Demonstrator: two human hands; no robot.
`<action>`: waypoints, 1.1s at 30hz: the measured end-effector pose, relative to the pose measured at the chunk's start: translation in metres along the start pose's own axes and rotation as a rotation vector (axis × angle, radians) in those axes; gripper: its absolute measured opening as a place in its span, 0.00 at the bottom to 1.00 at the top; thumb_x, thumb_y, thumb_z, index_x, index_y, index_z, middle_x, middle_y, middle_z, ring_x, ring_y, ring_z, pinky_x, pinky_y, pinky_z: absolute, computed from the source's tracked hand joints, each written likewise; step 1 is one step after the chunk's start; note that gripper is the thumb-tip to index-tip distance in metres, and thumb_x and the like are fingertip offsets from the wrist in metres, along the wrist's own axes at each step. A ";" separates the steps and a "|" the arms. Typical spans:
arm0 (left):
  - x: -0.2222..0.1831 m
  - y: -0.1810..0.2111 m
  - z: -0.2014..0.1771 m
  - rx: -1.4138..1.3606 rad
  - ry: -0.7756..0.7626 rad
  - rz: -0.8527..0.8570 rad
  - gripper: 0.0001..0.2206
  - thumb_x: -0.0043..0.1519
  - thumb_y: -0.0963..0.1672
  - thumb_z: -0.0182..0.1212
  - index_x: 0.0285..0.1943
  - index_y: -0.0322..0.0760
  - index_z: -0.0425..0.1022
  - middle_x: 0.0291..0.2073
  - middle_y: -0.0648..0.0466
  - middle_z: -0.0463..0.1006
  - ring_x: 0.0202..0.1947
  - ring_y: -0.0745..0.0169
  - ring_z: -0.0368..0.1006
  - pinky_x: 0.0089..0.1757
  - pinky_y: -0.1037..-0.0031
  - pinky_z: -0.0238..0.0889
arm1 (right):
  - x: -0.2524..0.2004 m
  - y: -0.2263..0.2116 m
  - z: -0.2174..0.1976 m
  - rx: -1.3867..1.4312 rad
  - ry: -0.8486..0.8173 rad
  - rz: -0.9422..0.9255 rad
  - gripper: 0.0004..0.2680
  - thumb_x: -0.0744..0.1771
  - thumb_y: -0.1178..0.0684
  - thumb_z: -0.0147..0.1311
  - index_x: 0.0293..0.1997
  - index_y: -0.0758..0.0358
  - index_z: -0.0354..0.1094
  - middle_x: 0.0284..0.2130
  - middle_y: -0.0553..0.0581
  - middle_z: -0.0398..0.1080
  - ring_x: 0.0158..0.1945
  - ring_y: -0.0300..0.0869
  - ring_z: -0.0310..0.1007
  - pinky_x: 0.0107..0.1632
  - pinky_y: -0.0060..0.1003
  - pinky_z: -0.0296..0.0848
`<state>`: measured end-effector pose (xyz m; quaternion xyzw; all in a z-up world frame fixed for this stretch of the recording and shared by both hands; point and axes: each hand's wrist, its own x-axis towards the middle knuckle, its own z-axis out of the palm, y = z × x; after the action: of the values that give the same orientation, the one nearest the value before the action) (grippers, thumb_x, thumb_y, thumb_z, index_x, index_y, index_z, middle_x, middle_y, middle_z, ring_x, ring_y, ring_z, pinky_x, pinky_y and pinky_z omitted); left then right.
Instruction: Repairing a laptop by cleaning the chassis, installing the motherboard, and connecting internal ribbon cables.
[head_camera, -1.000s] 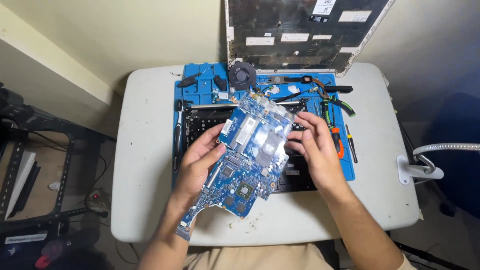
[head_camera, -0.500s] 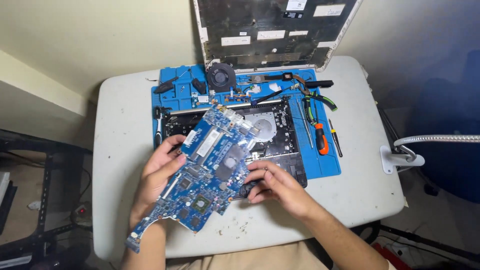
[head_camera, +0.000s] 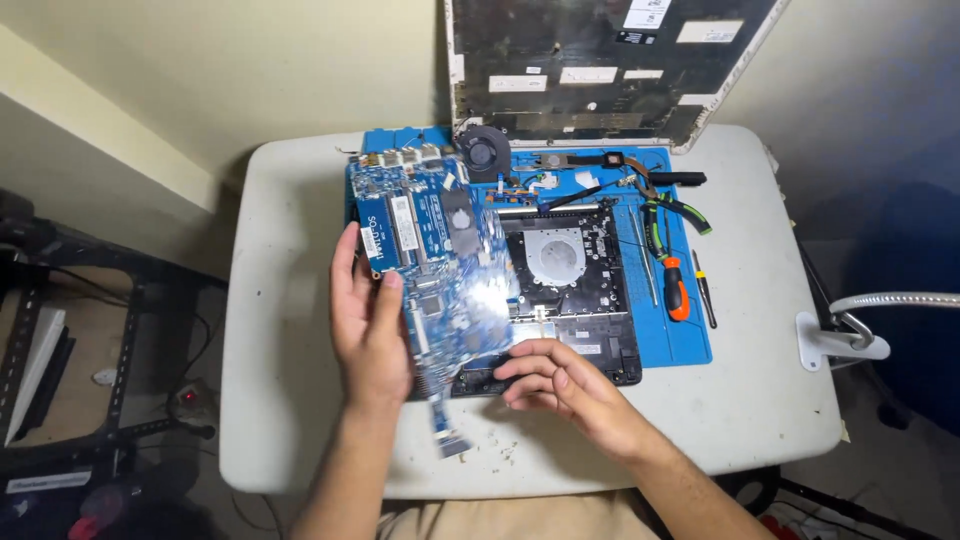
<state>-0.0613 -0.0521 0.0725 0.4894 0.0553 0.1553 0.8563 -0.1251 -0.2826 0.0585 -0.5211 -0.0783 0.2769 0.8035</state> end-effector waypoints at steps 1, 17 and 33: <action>-0.005 -0.008 0.004 0.002 0.007 0.008 0.31 0.65 0.40 0.56 0.78 0.32 0.50 0.68 0.43 0.69 0.64 0.57 0.67 0.63 0.67 0.62 | 0.000 0.004 0.002 -0.001 -0.010 0.002 0.26 0.68 0.35 0.50 0.65 0.69 0.57 0.55 0.68 0.72 0.52 0.48 0.77 0.57 0.43 0.77; -0.038 -0.131 -0.037 -0.265 0.012 -0.255 0.37 0.61 0.35 0.57 0.80 0.45 0.48 0.61 0.52 0.69 0.51 0.68 0.68 0.59 0.63 0.68 | 0.011 -0.014 -0.104 -0.420 0.484 -0.037 0.10 0.68 0.62 0.55 0.53 0.74 0.75 0.29 0.59 0.70 0.30 0.38 0.68 0.38 0.34 0.77; -0.001 -0.061 -0.072 -0.148 -0.033 -0.282 0.12 0.73 0.49 0.44 0.56 0.43 0.70 0.53 0.43 0.81 0.49 0.48 0.81 0.56 0.49 0.73 | 0.022 -0.028 -0.095 -0.394 0.377 -0.179 0.10 0.67 0.64 0.55 0.51 0.76 0.76 0.29 0.58 0.65 0.34 0.40 0.66 0.41 0.36 0.75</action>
<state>-0.0666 -0.0225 -0.0168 0.4149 0.0977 0.0292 0.9041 -0.0578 -0.3549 0.0373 -0.7006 -0.0255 0.0822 0.7083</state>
